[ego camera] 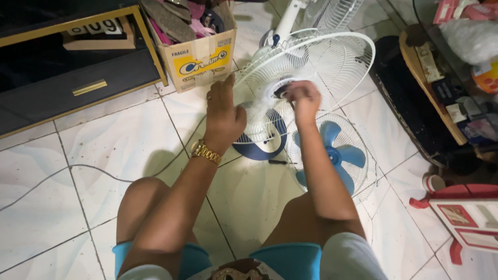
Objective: The person disassembles two pedestal fans on a tiled floor. They remove the front grille, fan blades, and rear grille from the first fan, then repeat the process on a second fan, placing the parts on the floor.
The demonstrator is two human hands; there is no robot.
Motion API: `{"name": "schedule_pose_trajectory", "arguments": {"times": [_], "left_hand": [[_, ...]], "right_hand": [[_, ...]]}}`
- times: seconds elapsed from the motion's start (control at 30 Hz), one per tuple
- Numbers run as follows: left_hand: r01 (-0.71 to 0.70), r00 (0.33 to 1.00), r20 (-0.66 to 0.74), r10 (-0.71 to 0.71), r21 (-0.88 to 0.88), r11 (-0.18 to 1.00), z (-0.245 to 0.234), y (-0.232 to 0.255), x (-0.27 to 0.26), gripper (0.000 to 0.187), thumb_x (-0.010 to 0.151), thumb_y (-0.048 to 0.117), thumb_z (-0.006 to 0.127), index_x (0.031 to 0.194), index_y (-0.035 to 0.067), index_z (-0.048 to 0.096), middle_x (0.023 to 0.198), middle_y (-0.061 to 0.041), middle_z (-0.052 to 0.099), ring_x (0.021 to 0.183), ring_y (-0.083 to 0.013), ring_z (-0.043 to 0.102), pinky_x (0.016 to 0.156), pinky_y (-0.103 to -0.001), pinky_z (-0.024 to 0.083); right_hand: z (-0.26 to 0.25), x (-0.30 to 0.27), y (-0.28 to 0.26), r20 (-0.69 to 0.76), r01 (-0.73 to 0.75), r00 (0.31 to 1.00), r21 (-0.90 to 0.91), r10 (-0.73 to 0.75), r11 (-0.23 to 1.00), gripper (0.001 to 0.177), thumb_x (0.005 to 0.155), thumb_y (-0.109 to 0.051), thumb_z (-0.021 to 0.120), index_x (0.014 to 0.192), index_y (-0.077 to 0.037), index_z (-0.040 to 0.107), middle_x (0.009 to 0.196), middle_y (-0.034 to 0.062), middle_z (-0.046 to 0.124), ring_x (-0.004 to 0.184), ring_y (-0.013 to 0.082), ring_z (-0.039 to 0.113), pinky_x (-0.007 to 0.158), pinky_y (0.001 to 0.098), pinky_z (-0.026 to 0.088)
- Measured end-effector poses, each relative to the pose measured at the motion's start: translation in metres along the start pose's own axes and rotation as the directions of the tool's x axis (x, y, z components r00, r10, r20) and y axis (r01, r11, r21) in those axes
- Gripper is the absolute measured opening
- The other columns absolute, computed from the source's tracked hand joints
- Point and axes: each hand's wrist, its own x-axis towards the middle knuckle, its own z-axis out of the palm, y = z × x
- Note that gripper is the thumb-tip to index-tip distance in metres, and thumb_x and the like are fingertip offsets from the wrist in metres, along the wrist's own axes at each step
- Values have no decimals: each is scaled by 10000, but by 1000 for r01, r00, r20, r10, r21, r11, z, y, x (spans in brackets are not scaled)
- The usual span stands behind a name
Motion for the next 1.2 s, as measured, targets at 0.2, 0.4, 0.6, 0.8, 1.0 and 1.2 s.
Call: {"name": "schedule_pose_trajectory", "arguments": {"times": [0.2, 0.4, 0.6, 0.8, 1.0, 1.2], "left_hand": [[-12, 1000, -2, 12, -16, 1000, -4, -1, 4, 740, 811, -31, 597, 1513, -43, 360, 1299, -239, 524, 1198, -398, 531, 1069, -525, 442], [-5, 1000, 3, 5, 22, 1000, -2, 0, 4, 751, 791, -18, 610, 1499, -60, 361, 1269, -248, 514, 1159, -407, 517, 1038, -535, 434], [-50, 998, -23, 50, -11, 999, -7, 1, 2, 739, 812, -31, 605, 1510, -54, 364, 1321, -236, 525, 1213, -405, 521, 1082, -523, 435], [-46, 999, -20, 45, -9, 999, -6, 5, 3, 736, 795, -47, 593, 1499, -52, 378, 1301, -229, 537, 1175, -399, 539, 1068, -516, 444], [-37, 998, -53, 37, -1, 999, -5, 8, 4, 730, 793, -40, 594, 1491, -61, 382, 1280, -245, 522, 1167, -424, 530, 1057, -524, 436], [-15, 999, -35, 12, -83, 996, -7, 9, -1, 693, 814, -47, 598, 1479, -62, 403, 1289, -248, 530, 1189, -423, 535, 1067, -512, 447]], "right_hand": [[2, 18, -21, 122, -784, 611, 231, 782, 577, 254, 968, -239, 530, 920, -9, 628, 779, 129, 692, 659, 234, 672, 606, 349, 558], [11, 19, 9, 5, -37, 999, -84, 37, 996, 151, 885, -28, 772, 936, 49, 652, 861, 136, 696, 711, 193, 634, 634, 323, 534], [-7, 20, -6, -202, -260, 934, 177, 294, 949, 182, 964, -144, 652, 945, 36, 632, 779, 114, 660, 584, 194, 580, 565, 341, 521], [6, 24, -14, 236, -785, 607, 329, 759, 525, 477, 934, -394, 554, 1021, 70, 619, 807, 209, 710, 644, 300, 704, 694, 426, 636], [6, 20, 10, -67, -162, 985, -27, 160, 986, 265, 829, -102, 848, 926, 26, 637, 822, 105, 694, 680, 187, 640, 630, 346, 534], [-6, 14, -11, -86, -249, 959, 191, 269, 949, 198, 991, -156, 681, 927, 19, 617, 781, 119, 657, 655, 199, 619, 633, 347, 525]]}}
